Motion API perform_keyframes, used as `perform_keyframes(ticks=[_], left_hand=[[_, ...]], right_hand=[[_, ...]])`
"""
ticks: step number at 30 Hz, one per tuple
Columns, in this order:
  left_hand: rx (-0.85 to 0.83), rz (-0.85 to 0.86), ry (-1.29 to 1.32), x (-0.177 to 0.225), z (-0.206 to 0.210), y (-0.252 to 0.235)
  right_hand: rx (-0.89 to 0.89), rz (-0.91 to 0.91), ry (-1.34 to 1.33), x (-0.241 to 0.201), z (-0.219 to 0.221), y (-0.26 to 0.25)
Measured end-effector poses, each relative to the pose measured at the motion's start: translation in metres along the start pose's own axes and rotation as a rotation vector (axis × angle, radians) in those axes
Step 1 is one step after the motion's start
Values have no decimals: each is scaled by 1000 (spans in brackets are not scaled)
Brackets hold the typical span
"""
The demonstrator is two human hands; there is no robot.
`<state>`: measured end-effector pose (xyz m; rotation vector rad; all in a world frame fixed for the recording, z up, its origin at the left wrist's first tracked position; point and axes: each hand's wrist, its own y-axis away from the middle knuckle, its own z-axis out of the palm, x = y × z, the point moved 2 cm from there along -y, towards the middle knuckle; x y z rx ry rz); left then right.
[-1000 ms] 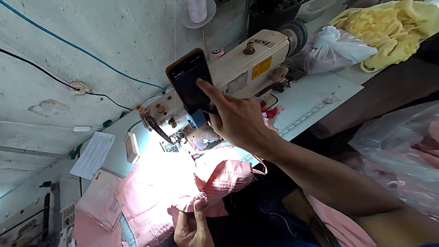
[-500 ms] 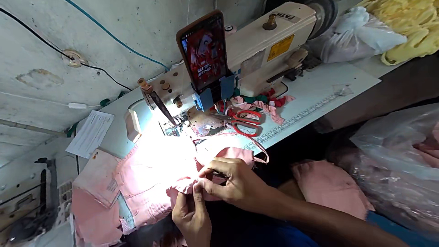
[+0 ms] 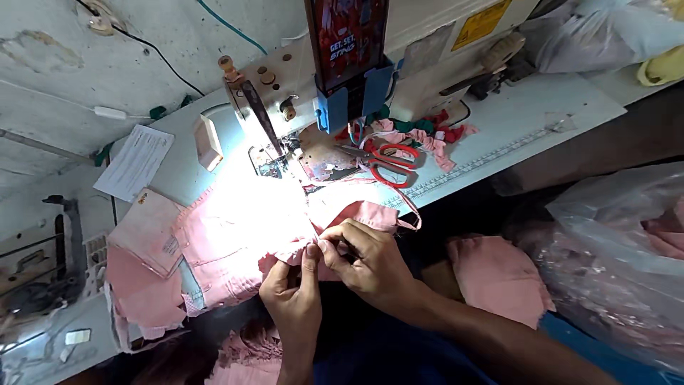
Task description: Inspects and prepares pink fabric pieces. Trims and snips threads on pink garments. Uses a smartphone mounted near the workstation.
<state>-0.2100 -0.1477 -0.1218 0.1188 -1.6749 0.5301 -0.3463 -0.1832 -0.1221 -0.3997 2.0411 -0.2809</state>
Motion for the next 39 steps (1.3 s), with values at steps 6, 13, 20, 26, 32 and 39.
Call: perform_keyframes(ticks=[6,13,20,26,32,39], left_hand=[[55,17,30,-1,9,-1],[3,-3,27,-3,7,0],[-26,54,43,-6,7,3],[-31,86,23,-10,7,6],[-27,107,-15,-10,7,8],[-20,177,-105,-16,5,10]], right_hand=[[-97,313,-419,-2,-5,-7],[-398,569,-909,-14,-18,12],[-417,908,-1096,-13,-11,5],[-355,903,-1105,-11,-7,5],[-312,863,-1074,-10,-4,5],[-309,923,-1096,-10,-1,4]])
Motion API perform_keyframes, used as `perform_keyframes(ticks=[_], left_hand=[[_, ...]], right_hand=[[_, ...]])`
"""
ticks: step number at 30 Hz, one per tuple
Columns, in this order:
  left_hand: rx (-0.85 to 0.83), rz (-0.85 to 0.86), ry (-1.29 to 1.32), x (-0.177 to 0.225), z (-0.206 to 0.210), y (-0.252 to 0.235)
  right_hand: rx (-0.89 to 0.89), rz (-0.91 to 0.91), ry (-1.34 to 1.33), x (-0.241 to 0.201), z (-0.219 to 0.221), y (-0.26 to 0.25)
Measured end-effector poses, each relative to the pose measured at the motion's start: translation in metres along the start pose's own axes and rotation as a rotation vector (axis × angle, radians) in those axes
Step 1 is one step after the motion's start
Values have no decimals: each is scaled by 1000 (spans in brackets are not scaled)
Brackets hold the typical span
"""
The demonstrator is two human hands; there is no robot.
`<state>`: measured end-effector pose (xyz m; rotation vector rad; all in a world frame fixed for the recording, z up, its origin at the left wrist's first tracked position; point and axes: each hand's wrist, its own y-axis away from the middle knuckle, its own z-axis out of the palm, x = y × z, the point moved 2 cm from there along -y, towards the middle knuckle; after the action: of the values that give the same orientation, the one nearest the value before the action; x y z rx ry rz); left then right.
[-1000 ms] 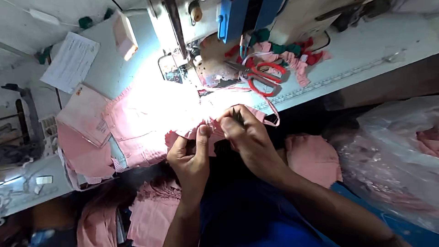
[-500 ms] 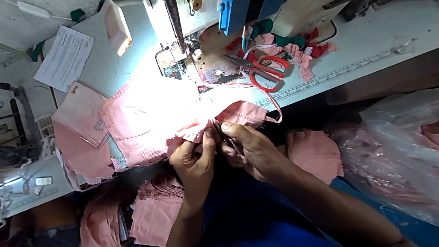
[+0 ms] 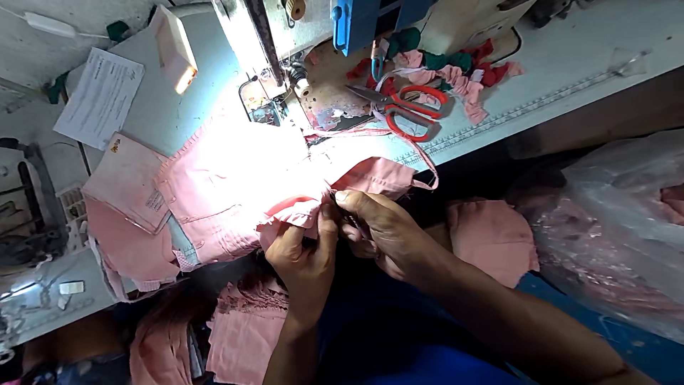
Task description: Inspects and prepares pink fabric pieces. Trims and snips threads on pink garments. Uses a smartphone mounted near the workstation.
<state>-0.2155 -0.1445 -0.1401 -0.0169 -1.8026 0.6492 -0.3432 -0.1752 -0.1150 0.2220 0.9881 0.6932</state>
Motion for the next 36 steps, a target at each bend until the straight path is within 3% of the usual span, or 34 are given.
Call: perform_keyframes(ticks=[8,23,28,30,33,36], left_hand=[[-11,-60,100,-2,1,1],[-3,-22,83,-8,1,3],[37,-51,177,-10,2,3],[62,-62,191,-9,1,4],[96,-69,170,-8,-1,5],[71,-51,171,-8,-2,5]], right_hand=[[-41,114,-72,2,-6,-1],[-15,107,11,-2,-3,-6],[-49,-41,81,6,-6,-11],[-27,-161,267,6,-10,-8],[151,-400,588,5,-13,-3],[188,-619,762,3,-15,-7]])
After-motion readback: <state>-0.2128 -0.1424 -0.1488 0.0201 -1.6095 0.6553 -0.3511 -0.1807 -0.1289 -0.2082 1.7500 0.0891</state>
